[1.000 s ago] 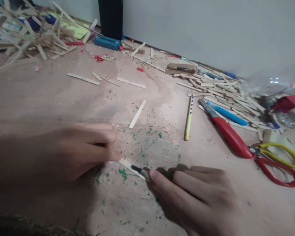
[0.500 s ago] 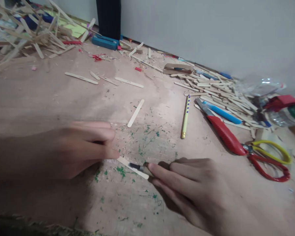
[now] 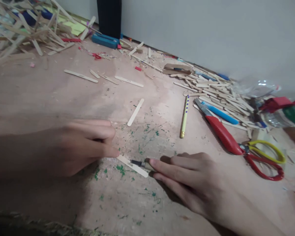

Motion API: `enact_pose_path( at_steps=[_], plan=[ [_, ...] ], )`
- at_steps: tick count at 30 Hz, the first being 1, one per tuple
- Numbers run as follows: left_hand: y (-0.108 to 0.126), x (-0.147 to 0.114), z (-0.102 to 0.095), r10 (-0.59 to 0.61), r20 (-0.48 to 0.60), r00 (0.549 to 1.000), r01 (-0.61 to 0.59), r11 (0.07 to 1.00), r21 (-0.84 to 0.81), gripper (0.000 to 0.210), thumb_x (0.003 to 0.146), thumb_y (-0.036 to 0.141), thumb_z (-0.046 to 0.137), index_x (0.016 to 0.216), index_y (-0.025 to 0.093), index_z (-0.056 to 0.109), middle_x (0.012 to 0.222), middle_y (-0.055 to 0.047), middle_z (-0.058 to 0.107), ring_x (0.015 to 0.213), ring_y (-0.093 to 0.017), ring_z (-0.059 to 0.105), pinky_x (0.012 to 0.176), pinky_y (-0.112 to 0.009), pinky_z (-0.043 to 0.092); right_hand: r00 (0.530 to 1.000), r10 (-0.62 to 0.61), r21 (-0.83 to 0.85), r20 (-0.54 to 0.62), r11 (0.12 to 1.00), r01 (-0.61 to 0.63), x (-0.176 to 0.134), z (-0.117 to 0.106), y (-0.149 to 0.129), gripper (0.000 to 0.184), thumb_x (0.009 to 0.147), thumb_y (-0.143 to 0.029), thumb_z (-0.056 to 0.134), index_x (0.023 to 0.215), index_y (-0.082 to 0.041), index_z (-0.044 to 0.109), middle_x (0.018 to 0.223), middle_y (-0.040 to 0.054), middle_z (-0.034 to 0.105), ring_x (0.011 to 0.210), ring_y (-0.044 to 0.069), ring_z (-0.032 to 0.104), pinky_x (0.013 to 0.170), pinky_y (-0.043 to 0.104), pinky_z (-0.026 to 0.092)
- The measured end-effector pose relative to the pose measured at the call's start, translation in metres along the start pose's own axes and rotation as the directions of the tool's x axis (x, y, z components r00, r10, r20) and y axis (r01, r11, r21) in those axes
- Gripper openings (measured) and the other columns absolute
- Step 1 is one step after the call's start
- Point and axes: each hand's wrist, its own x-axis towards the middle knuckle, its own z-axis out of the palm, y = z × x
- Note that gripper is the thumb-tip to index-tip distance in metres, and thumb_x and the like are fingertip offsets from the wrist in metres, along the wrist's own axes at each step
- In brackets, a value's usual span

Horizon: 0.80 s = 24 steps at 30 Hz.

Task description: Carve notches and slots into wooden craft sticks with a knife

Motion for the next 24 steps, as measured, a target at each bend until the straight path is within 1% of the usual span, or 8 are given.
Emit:
enact_pose_path(
  at_steps=[3, 7, 10, 13, 16, 20, 24],
  plan=[
    [-0.0020, 0.0005, 0.0012, 0.003, -0.005, 1.000, -0.003, 1.000, 0.002, 0.037, 0.096, -0.012, 0.063, 0.086, 0.024, 0.065, 0.086, 0.001, 0.064, 0.073, -0.019, 0.055, 0.069, -0.037, 0.044, 1.000, -0.023, 0.003, -0.002, 1.000, 0.023, 0.0015, 0.0025, 0.0038, 0.031, 0.137, -0.017, 0.059, 0.162, -0.024, 0.076, 0.087, -0.0012, 0.078, 0.064, 0.015, 0.074, 0.054, 0.029, 0.052],
    [-0.0026, 0.0001, 0.0022, 0.020, -0.013, 1.000, -0.020, 1.000, 0.023, 0.036, 0.097, -0.013, 0.064, 0.087, 0.022, 0.066, 0.087, 0.000, 0.062, 0.074, -0.019, 0.053, 0.069, -0.038, 0.042, 1.000, -0.030, -0.004, -0.008, 1.000, 0.030, 0.0019, 0.0038, 0.0058, 0.028, 0.138, -0.017, 0.059, 0.158, -0.022, 0.076, 0.088, -0.0015, 0.077, 0.064, 0.014, 0.073, 0.055, 0.027, 0.052],
    [-0.0018, -0.0011, 0.0017, 0.017, -0.007, 1.000, -0.017, 0.999, 0.033, 0.037, 0.096, -0.013, 0.063, 0.089, 0.022, 0.068, 0.087, 0.000, 0.062, 0.075, -0.019, 0.053, 0.069, -0.038, 0.041, 1.000, -0.029, 0.008, 0.008, 1.000, 0.029, 0.0012, 0.0023, 0.0052, 0.032, 0.136, -0.014, 0.062, 0.163, -0.024, 0.077, 0.088, -0.0015, 0.079, 0.064, 0.015, 0.073, 0.056, 0.027, 0.053],
    [-0.0011, -0.0019, 0.0005, 0.006, 0.008, 1.000, -0.007, 0.999, 0.043, 0.036, 0.101, -0.011, 0.062, 0.090, 0.023, 0.069, 0.086, 0.000, 0.062, 0.075, -0.020, 0.052, 0.069, -0.038, 0.041, 1.000, -0.024, 0.020, 0.009, 1.000, 0.023, 0.0008, 0.0009, 0.0050, 0.033, 0.135, -0.016, 0.063, 0.164, -0.024, 0.077, 0.089, -0.0012, 0.080, 0.064, 0.015, 0.074, 0.057, 0.029, 0.054],
    [-0.0009, -0.0018, -0.0001, -0.007, 0.011, 1.000, 0.007, 0.999, 0.048, 0.037, 0.103, -0.010, 0.061, 0.089, 0.023, 0.069, 0.085, 0.000, 0.061, 0.074, -0.020, 0.052, 0.070, -0.038, 0.042, 0.999, -0.030, 0.014, -0.011, 0.999, 0.030, 0.0013, 0.0022, 0.0056, 0.032, 0.136, -0.017, 0.061, 0.163, -0.023, 0.077, 0.087, -0.0020, 0.076, 0.062, 0.015, 0.071, 0.056, 0.029, 0.050],
    [-0.0017, -0.0017, 0.0009, -0.006, -0.010, 1.000, 0.006, 1.000, 0.029, 0.037, 0.100, -0.012, 0.062, 0.090, 0.023, 0.071, 0.085, 0.001, 0.062, 0.073, -0.019, 0.052, 0.069, -0.037, 0.041, 0.999, -0.043, -0.006, -0.028, 0.999, 0.043, 0.0021, 0.0062, 0.0066, 0.041, 0.134, -0.015, 0.065, 0.173, -0.025, 0.075, 0.084, -0.0041, 0.073, 0.059, 0.015, 0.066, 0.054, 0.030, 0.045],
    [-0.0038, -0.0023, 0.0020, 0.001, -0.026, 1.000, -0.001, 1.000, 0.029, 0.037, 0.098, -0.013, 0.064, 0.088, 0.022, 0.070, 0.085, 0.001, 0.060, 0.072, -0.018, 0.050, 0.068, -0.038, 0.038, 0.998, -0.049, -0.026, -0.027, 0.999, 0.048, 0.0020, 0.0068, 0.0073, 0.031, 0.135, -0.017, 0.064, 0.161, -0.024, 0.078, 0.084, -0.0044, 0.072, 0.059, 0.015, 0.066, 0.055, 0.030, 0.047]
  ],
)
